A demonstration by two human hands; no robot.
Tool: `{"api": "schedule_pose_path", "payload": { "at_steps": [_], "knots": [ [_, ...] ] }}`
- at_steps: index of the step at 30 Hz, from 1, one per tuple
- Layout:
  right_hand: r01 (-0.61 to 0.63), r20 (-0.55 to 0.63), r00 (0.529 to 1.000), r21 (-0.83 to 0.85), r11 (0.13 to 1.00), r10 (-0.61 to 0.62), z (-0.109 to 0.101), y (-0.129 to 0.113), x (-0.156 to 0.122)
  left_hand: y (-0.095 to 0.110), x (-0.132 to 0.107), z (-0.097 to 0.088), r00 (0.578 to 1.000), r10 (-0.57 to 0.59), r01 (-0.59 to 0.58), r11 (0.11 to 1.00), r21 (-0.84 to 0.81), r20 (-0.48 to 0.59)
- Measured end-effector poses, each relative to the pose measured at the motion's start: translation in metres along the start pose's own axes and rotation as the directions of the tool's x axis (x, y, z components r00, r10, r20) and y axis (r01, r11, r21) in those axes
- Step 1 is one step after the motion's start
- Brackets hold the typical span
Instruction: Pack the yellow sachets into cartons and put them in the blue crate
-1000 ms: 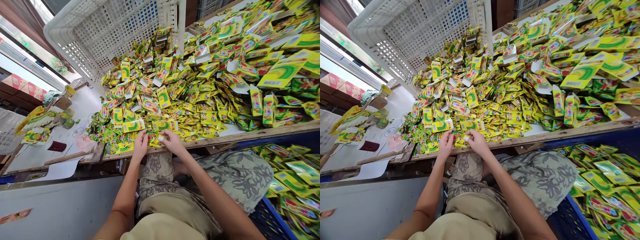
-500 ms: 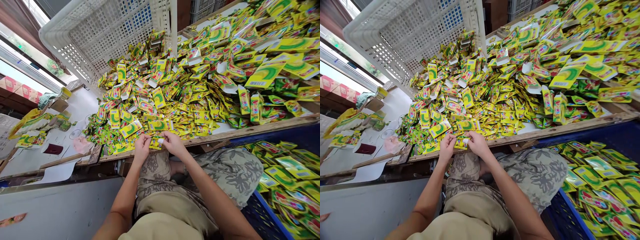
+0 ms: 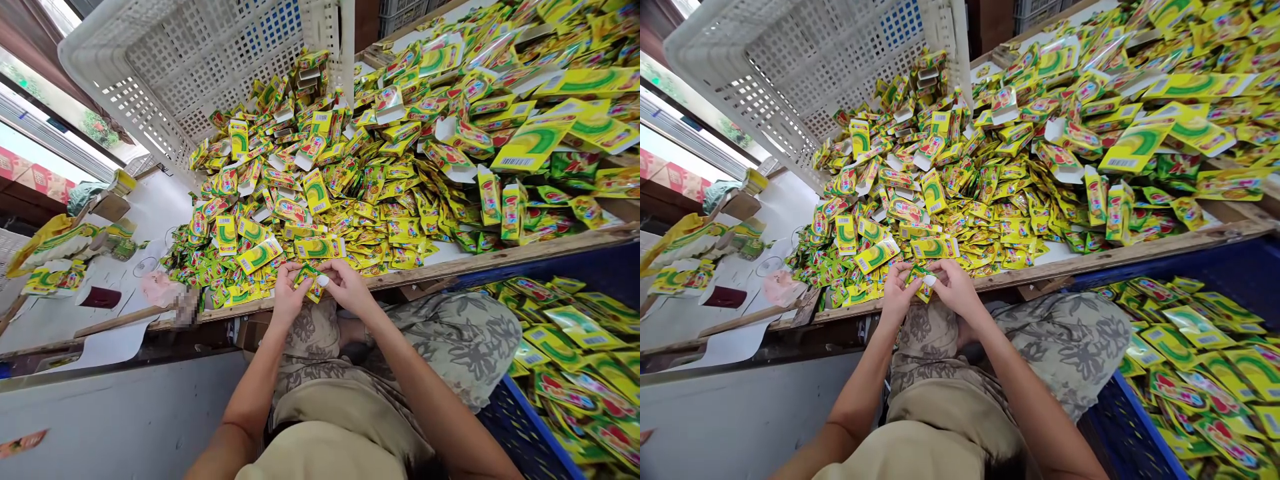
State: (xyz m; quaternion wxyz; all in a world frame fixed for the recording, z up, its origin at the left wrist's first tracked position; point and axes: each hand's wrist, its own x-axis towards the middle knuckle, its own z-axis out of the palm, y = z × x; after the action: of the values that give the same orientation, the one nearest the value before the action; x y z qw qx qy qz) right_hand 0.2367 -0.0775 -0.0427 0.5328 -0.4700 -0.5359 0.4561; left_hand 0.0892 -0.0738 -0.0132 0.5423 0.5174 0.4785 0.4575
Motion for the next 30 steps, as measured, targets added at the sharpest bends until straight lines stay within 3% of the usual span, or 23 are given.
{"api": "schedule_pose_path", "payload": {
  "at_steps": [2,5,10,14,17,19,21,26,30],
  "knots": [
    [-0.014,0.013,1.0,0.095,0.995,0.013,-0.001,-0.004,0.001,0.001,-0.001,0.002,0.999,0.016,-0.016,1.0,0.001,0.036],
    [-0.093,-0.043,0.993,0.249,0.964,0.107,0.0,-0.007,0.002,0.001,-0.003,0.007,0.999,0.032,-0.032,0.999,0.018,-0.004],
    [-0.165,-0.192,0.945,0.418,0.894,0.264,-0.003,-0.006,-0.001,-0.004,-0.002,0.009,0.986,-0.169,0.169,0.985,-0.044,-0.009],
    [-0.045,-0.394,0.885,0.457,0.888,0.248,-0.011,-0.008,-0.006,-0.006,0.0,0.004,0.958,-0.153,0.134,0.987,-0.094,-0.243],
    [-0.056,-0.294,0.925,0.522,0.851,0.241,-0.007,-0.017,-0.01,-0.004,0.0,0.007,0.944,-0.068,0.026,0.991,-0.131,-0.323],
    [-0.137,-0.148,0.957,0.528,0.838,0.25,-0.001,-0.021,-0.012,-0.001,-0.002,0.012,0.956,-0.048,-0.001,0.986,-0.169,-0.289],
    [-0.197,-0.075,0.96,0.511,0.837,0.271,0.005,-0.023,-0.013,0.002,-0.005,0.017,0.967,-0.044,-0.003,0.983,-0.185,-0.252],
    [-0.234,-0.095,0.949,0.427,0.874,0.301,0.011,-0.02,-0.013,0.004,-0.013,0.023,0.985,0.025,-0.034,0.998,-0.051,-0.172],
    [-0.199,-0.134,0.958,0.334,0.921,0.255,0.01,-0.018,-0.013,0.002,-0.017,0.026,0.989,0.07,-0.061,0.996,0.069,-0.133]
  ]
}}
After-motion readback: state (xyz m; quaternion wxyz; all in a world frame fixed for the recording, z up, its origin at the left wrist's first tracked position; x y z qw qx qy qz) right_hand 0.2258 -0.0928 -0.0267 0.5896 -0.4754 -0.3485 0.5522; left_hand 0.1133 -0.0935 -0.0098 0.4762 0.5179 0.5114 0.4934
